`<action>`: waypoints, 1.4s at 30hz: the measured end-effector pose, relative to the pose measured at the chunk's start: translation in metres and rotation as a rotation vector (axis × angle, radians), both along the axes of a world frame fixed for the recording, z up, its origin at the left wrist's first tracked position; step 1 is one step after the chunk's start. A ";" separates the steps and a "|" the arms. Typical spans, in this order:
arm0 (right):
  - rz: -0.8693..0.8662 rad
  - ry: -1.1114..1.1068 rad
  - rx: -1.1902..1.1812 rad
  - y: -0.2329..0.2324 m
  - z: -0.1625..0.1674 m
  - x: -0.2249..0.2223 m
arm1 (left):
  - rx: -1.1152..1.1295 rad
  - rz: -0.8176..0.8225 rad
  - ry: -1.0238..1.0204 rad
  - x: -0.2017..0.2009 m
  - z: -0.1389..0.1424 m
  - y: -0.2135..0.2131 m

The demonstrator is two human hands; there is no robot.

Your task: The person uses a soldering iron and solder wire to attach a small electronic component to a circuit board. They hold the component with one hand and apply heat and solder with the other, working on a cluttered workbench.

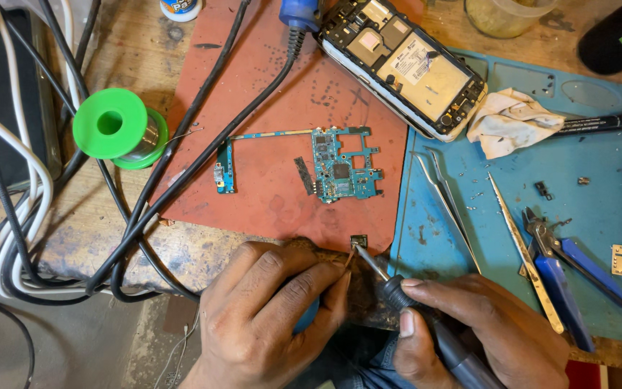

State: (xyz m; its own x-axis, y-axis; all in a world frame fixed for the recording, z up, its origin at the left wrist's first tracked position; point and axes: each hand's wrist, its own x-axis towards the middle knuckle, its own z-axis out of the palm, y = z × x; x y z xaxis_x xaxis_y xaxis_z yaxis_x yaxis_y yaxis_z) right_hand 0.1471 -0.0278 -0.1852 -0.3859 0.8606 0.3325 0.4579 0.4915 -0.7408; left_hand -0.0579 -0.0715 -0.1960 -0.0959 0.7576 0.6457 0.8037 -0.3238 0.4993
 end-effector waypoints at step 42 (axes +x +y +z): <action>0.007 0.013 0.091 0.004 0.003 -0.005 | -0.034 0.021 -0.020 0.003 0.004 0.000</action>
